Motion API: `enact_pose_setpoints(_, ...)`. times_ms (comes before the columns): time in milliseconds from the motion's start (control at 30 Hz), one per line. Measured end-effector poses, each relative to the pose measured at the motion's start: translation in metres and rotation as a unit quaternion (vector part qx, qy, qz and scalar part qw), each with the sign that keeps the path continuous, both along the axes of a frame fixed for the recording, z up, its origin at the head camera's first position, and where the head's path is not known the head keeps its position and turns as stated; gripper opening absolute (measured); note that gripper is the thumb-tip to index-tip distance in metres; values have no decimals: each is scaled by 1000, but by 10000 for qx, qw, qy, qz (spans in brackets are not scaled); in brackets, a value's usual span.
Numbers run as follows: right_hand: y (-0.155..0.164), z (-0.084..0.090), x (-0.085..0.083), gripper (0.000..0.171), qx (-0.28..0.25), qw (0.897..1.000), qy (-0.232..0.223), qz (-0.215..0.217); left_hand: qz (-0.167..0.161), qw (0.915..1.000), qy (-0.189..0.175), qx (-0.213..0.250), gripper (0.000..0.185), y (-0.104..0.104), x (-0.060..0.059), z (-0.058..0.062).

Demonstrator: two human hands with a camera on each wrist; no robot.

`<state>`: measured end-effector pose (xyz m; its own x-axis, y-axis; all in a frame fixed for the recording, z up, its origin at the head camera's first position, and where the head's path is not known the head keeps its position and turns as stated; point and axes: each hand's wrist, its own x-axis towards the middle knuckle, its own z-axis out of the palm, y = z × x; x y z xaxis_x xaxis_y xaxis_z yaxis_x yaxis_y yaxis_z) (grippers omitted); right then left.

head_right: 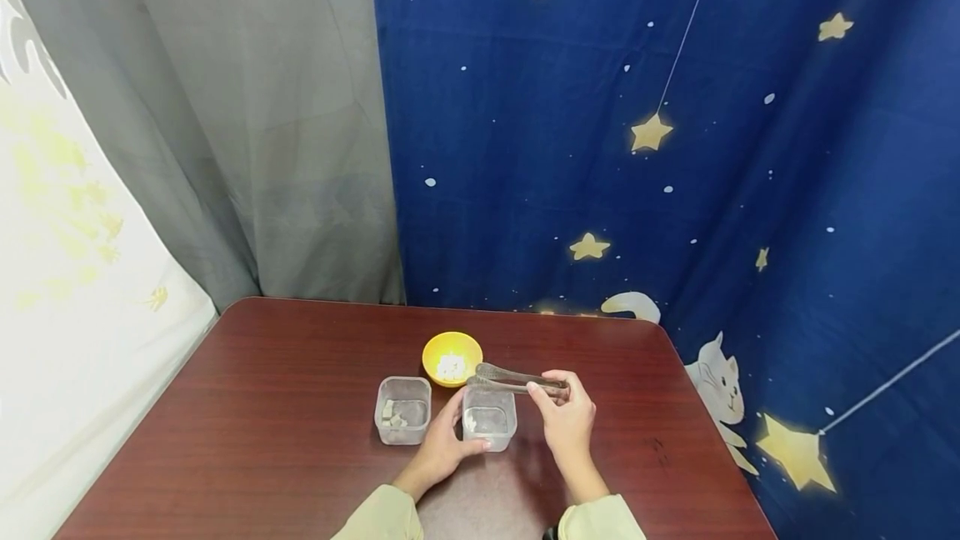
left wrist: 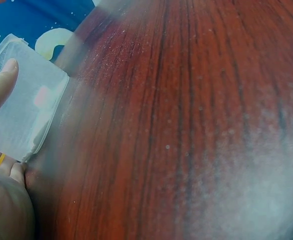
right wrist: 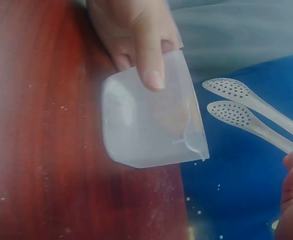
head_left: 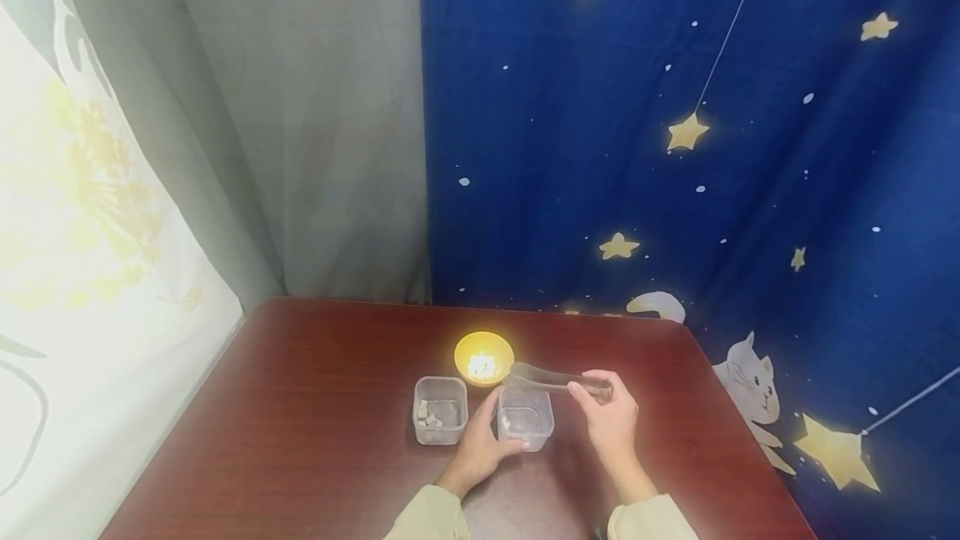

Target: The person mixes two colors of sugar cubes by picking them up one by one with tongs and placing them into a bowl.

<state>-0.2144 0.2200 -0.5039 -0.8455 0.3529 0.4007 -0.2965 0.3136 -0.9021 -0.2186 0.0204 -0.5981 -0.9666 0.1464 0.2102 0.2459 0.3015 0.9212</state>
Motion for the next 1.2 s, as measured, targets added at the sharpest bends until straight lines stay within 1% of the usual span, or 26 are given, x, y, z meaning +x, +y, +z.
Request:
enact_pose_setpoints(200, 3, -5, 4, 23, 24, 9999, -161, 29, -18, 9999, -47, 94, 101, 0, 0, 1)
enact_pose_setpoints(367, 5, -4, 6, 24, -96, 9997, -224, 95, -17, 9999, -62, 109, 100, -1, 0, 2)
enact_pose_setpoints(500, -1, 13, 16, 24, -116, 9994, -274, 190, -25, 9999, -23, 101, 100, -1, -1, 3)
enact_pose_setpoints(600, -6, 28, 24, 24, 40, 9991, -351, 218, -43, 9999, 15, 141, 99, -2, -2, 3)
enact_pose_setpoints(700, -6, 30, 27, 24, 246, 9983, -473, 254, -63, 9999, 30, 145, 100, -2, -3, 3)
enact_pose_setpoints(800, -5, 28, 26, 25, 547, 9964, -524, 374, -55, 9999, 28, 107, 100, -2, -3, 2)
enact_pose_setpoints(967, 5, 4, 13, 28, 919, 9920, -672, 553, -84, 9999, 39, 138, 100, -2, -3, 2)
enact_pose_setpoints(1033, 10, -6, 7, 28, 986, 9906, -715, 627, -111, 9998, 23, 148, 100, -2, -3, 1)
enact_pose_setpoints(1200, 16, -10, 2, 27, 1263, 9854, -542, 1002, -97, 9999, -18, 133, 100, -1, -3, 1)
